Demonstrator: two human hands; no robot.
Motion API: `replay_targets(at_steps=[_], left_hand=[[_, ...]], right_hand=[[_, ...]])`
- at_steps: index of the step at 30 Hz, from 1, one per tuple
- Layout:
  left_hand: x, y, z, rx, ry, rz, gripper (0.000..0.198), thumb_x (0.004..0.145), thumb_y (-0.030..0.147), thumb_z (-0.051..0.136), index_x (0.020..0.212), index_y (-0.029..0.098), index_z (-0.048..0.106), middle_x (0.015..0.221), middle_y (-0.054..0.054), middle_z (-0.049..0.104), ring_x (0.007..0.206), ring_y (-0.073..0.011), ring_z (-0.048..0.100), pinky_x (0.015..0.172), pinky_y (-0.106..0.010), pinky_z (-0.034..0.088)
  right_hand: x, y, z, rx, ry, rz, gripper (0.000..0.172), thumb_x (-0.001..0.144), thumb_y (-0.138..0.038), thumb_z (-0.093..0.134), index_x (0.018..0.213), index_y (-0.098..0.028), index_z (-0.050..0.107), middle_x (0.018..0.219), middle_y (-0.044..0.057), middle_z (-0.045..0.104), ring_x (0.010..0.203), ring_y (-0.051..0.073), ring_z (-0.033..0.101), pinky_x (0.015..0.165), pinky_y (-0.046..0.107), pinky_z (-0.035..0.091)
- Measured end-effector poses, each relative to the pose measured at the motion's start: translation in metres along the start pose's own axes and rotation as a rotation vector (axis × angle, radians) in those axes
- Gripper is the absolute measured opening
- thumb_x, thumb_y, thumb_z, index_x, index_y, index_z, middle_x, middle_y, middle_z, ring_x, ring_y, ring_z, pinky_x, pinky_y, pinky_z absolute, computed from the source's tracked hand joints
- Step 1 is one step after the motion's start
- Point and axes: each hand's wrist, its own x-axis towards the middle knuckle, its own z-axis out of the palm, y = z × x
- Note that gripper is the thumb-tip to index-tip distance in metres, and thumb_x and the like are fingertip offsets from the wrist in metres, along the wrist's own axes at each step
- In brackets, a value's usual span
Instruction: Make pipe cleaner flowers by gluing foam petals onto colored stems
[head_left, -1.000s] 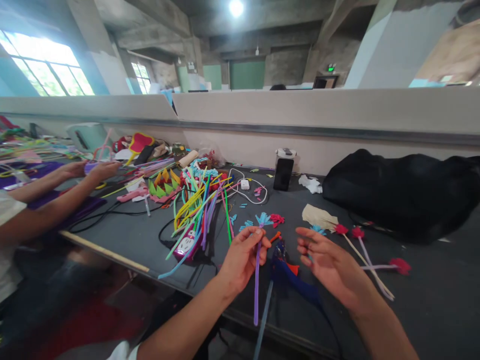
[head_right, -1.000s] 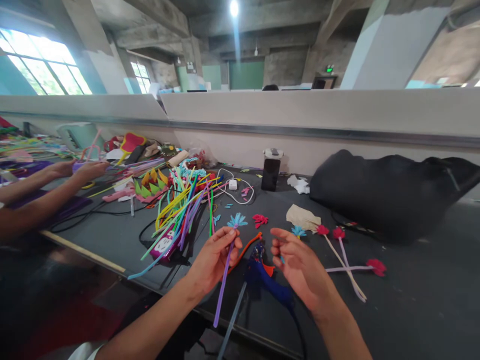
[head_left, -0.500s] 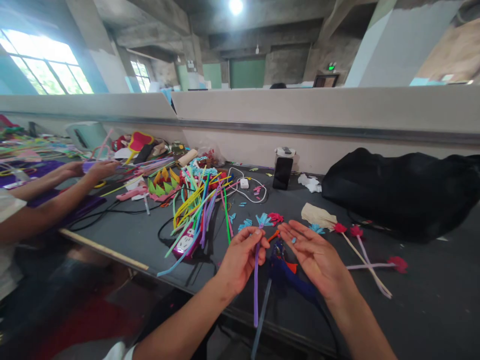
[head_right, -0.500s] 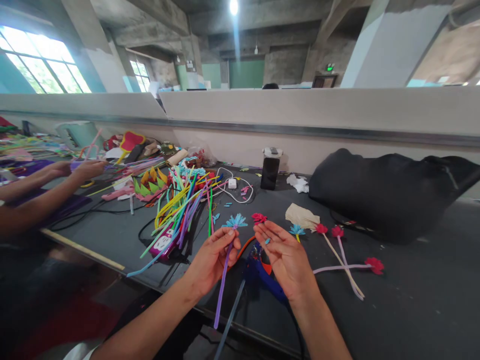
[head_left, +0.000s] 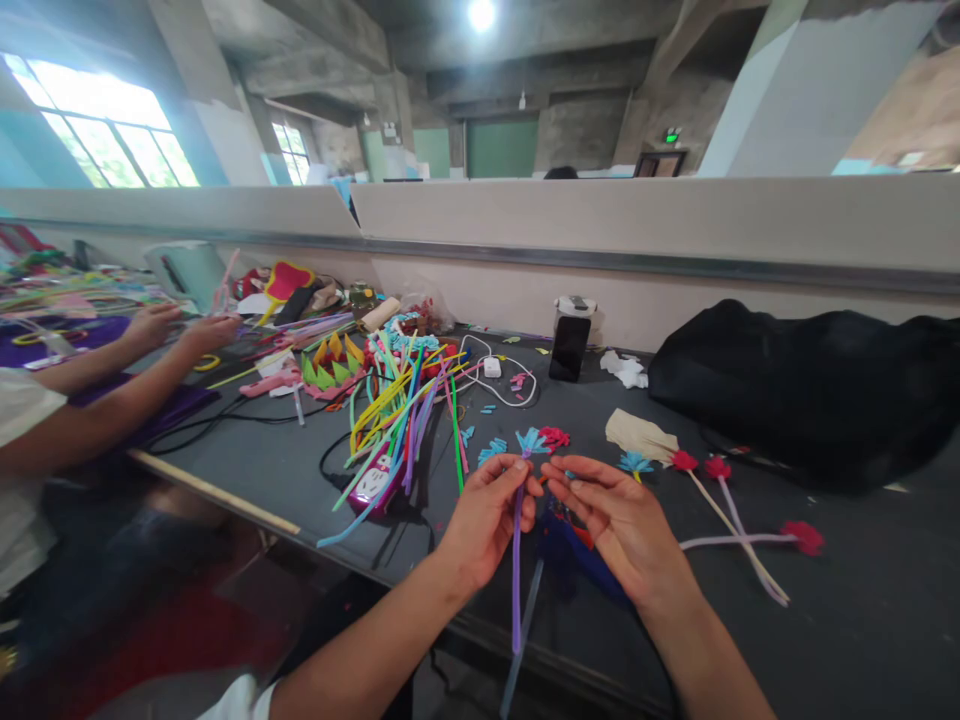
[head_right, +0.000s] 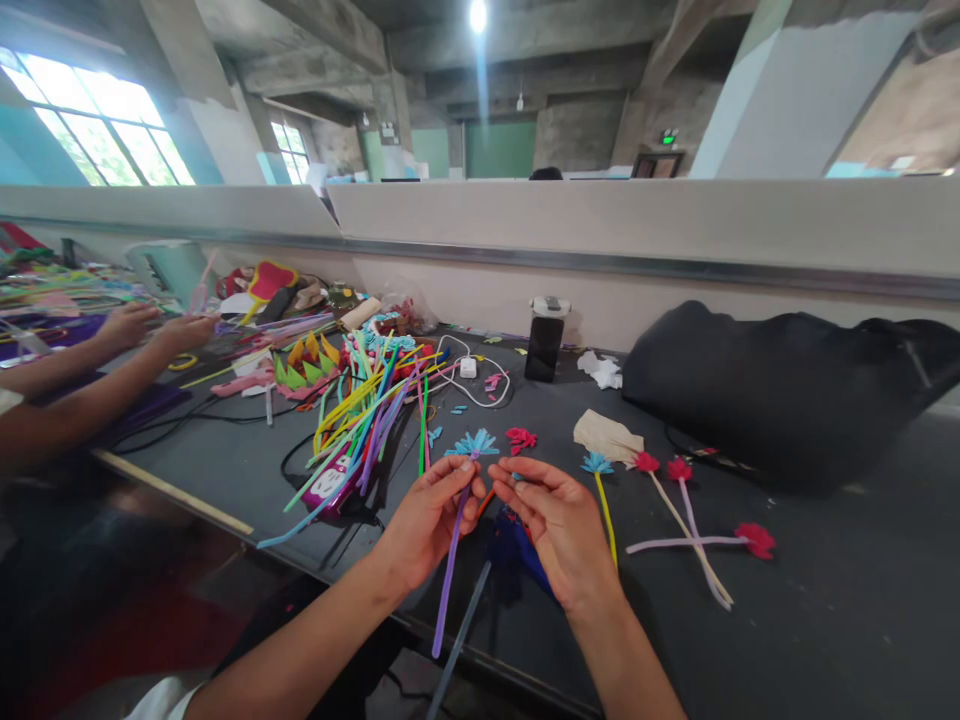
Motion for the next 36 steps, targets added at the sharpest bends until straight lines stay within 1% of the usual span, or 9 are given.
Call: replay_targets(at_steps=[6,10,14,17,21,24,28,31,36], left_hand=[[0.001,-0.001,-0.004,0.033,0.054,0.014,0.025,0.074,0.035,0.072,0.083,0.016,0.058,0.069,0.000,0.061,0.047,-0.0065,0.049,0.040,-0.017,0.034],[0.001,-0.001,-0.004,0.079,0.092,0.031,0.026,0.071,0.035,0.074,0.080,0.015,0.060,0.064,0.002,0.058,0.042,-0.0032,0.043,0.037,-0.016,0.024],[0.000,-0.002,-0.003,0.082,0.095,0.033,0.025,0.070,0.033,0.074,0.079,0.015,0.060,0.060,0.004,0.054,0.038,-0.0010,0.035,0.037,-0.017,0.018],[-0.001,-0.002,-0.003,0.052,0.076,0.009,0.023,0.071,0.031,0.074,0.080,0.015,0.060,0.057,0.006,0.049,0.037,0.0003,0.028,0.038,-0.018,0.014],[-0.001,-0.001,-0.002,0.039,0.050,-0.011,0.021,0.072,0.030,0.072,0.079,0.014,0.059,0.057,0.006,0.047,0.037,0.0002,0.026,0.039,-0.019,0.012],[-0.001,-0.001,-0.001,0.037,0.048,-0.015,0.020,0.073,0.030,0.071,0.079,0.014,0.059,0.057,0.006,0.047,0.038,-0.0001,0.026,0.039,-0.019,0.012],[-0.002,-0.002,-0.002,0.033,0.034,-0.018,0.020,0.073,0.030,0.071,0.080,0.014,0.059,0.058,0.006,0.048,0.038,0.0000,0.026,0.040,-0.020,0.011],[-0.003,-0.002,-0.001,0.048,0.029,-0.022,0.022,0.073,0.031,0.072,0.079,0.014,0.060,0.057,0.006,0.046,0.038,0.0001,0.024,0.040,-0.020,0.011],[-0.003,-0.005,0.000,0.070,0.037,-0.043,0.025,0.071,0.035,0.073,0.079,0.014,0.061,0.055,0.006,0.044,0.039,-0.0006,0.024,0.040,-0.020,0.010]], right_hand=[[-0.004,-0.002,0.004,-0.220,0.078,-0.127,0.019,0.070,-0.025,0.075,0.085,-0.014,0.071,0.093,0.009,0.074,0.095,0.025,0.069,0.083,0.034,0.057],[-0.010,-0.006,0.006,-0.402,0.022,-0.187,0.025,0.080,-0.033,0.067,0.098,-0.016,0.066,0.099,0.009,0.072,0.092,0.024,0.070,0.076,0.035,0.060],[-0.018,-0.012,0.007,-0.732,0.069,-0.416,0.030,0.087,-0.038,0.056,0.111,-0.020,0.061,0.103,0.008,0.072,0.083,0.021,0.072,0.066,0.032,0.060],[-0.022,-0.013,0.005,-0.961,0.098,-0.555,0.025,0.089,-0.037,0.053,0.107,-0.023,0.062,0.093,0.004,0.074,0.071,0.017,0.071,0.063,0.028,0.058],[-0.021,-0.011,0.001,-1.180,0.045,-0.656,0.017,0.089,-0.036,0.055,0.093,-0.025,0.067,0.082,-0.001,0.074,0.067,0.016,0.070,0.063,0.025,0.054],[-0.019,-0.013,0.001,-1.236,0.001,-0.744,0.019,0.091,-0.032,0.051,0.093,-0.025,0.068,0.086,0.000,0.072,0.074,0.016,0.068,0.070,0.025,0.052],[-0.016,-0.018,0.001,-1.262,0.020,-0.847,0.025,0.094,-0.027,0.044,0.096,-0.024,0.068,0.095,0.004,0.067,0.089,0.018,0.064,0.079,0.029,0.049],[-0.016,-0.019,0.001,-1.281,0.034,-0.822,0.024,0.093,-0.029,0.046,0.095,-0.025,0.070,0.094,0.004,0.065,0.088,0.018,0.063,0.076,0.029,0.049],[-0.016,-0.015,0.002,-1.251,0.062,-0.761,0.020,0.090,-0.031,0.051,0.102,-0.026,0.066,0.092,0.002,0.070,0.079,0.017,0.065,0.072,0.028,0.050]])
